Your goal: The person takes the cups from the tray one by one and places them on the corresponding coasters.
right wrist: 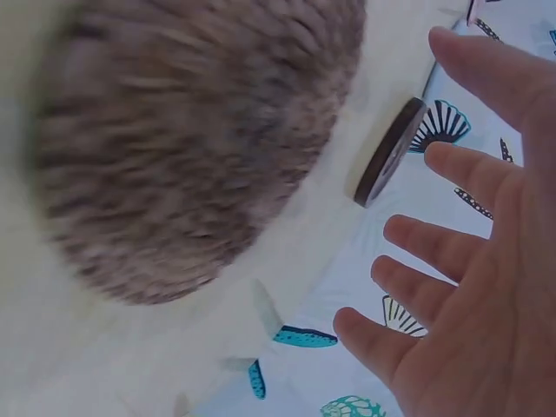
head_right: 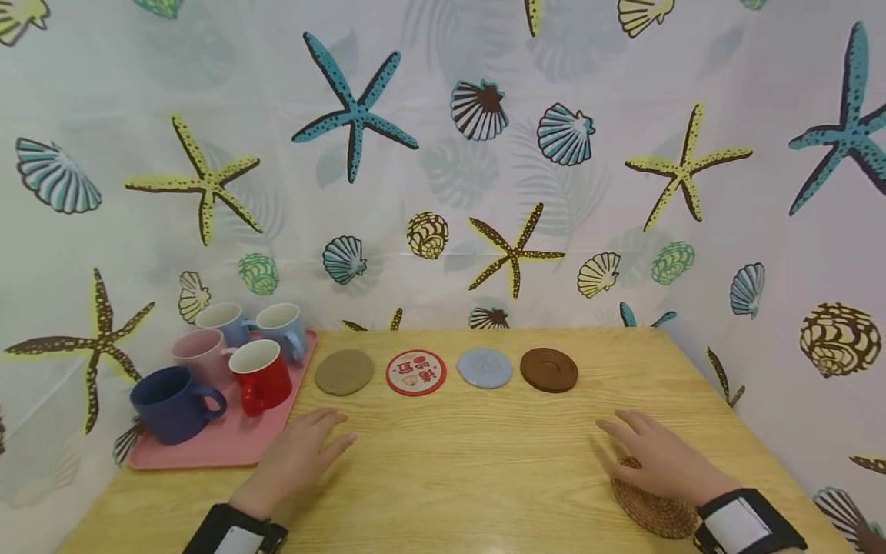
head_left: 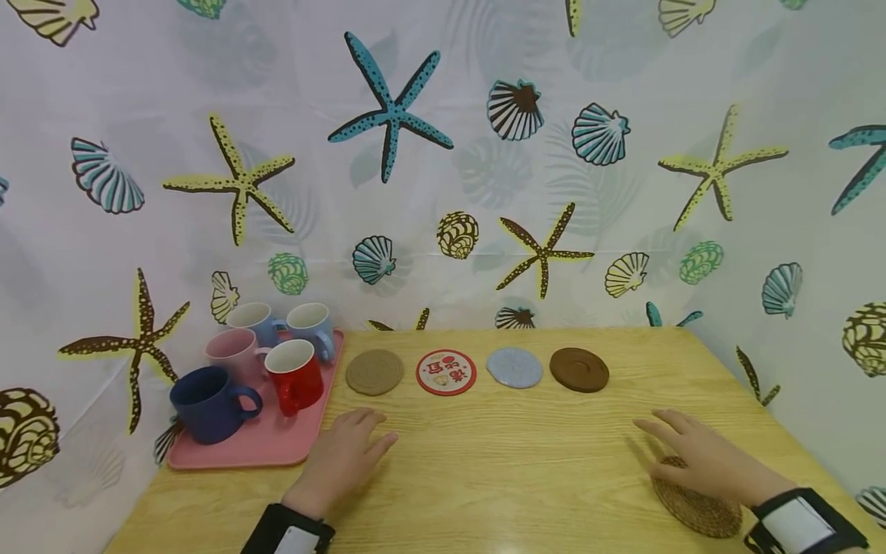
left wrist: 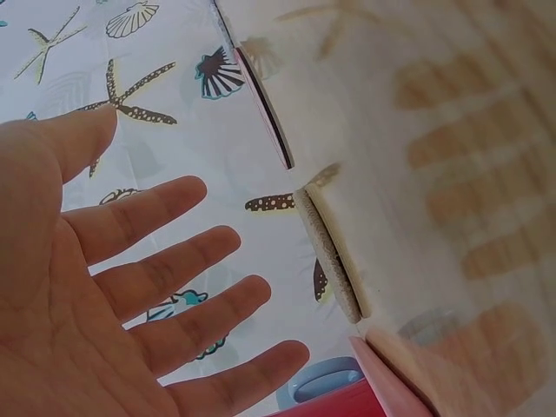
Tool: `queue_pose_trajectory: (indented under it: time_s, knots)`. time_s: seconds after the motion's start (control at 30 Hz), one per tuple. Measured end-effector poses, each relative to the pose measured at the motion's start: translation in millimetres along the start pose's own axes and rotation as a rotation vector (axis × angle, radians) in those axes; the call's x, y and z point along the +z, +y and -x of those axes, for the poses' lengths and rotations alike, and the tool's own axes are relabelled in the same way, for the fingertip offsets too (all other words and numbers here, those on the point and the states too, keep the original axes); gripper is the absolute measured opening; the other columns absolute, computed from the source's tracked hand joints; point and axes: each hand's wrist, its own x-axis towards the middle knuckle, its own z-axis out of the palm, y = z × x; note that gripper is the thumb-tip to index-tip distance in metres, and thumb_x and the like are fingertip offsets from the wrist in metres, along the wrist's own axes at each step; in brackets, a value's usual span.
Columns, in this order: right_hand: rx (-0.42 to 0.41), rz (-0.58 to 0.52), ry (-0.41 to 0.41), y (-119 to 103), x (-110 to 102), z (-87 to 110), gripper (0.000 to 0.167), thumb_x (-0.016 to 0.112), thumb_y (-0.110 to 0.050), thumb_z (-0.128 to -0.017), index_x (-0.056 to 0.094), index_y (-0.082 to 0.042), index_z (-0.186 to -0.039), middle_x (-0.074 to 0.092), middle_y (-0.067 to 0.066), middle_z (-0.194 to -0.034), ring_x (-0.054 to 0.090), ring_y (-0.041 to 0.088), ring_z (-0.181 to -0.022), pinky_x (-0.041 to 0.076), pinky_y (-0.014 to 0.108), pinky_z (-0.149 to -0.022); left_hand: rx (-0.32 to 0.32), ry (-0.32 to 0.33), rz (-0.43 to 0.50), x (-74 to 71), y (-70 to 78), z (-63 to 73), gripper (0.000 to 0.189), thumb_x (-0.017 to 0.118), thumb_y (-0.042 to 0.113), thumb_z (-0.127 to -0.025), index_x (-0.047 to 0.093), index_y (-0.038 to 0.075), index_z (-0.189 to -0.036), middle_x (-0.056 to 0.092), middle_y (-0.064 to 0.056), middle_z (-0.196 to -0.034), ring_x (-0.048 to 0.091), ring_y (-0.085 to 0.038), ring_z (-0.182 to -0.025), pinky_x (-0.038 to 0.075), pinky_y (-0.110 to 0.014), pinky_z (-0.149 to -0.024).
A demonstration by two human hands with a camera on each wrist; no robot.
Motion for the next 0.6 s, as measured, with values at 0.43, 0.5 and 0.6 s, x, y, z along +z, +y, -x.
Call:
queue_pose_trajectory:
  time_s: [0.43,0.5,0.6]
  knots:
    - [-0.029,-0.142,-0.132,14.0,22.1,54.0,0.06,0.062,-0.037,-0.094,0.043,-0.013,-0.146,0.041,0.038,-0.138,0.046,0.061,-0.115,0.048,0.065,-0.077,-0.002,-0.004,0.001,-0.4,0.7,1.3,0.044,0.059,0.045,-0.094,0.065,0.012,-0.123,0.061,-0.013,-0.131,0.055,-0.033,-0.126,0.045,-0.057,-0.102]
    - [-0.026,-0.149,-0.114,14.5,24.0,53.4,0.059,0.061,-0.036,-0.094,0.044,-0.012,-0.145,0.04,0.039,-0.138,0.046,0.062,-0.115,0.047,0.066,-0.078,0.002,-0.006,0.0,-0.3,1.4,1.4,0.044,0.058,0.045,-0.094,0.065,0.012,-0.123,0.062,-0.013,-0.131,0.055,-0.034,-0.125,0.045,-0.057,-0.102]
    - [-0.019,-0.15,-0.082,15.3,25.9,49.9,0.058,0.062,-0.035,-0.094,0.046,-0.007,-0.143,0.041,0.041,-0.136,0.046,0.062,-0.114,0.046,0.069,-0.079,0.005,-0.011,0.0,0.9,2.5,1.8,0.043,0.059,0.045,-0.094,0.065,0.013,-0.123,0.062,-0.013,-0.131,0.055,-0.034,-0.125,0.046,-0.057,-0.101]
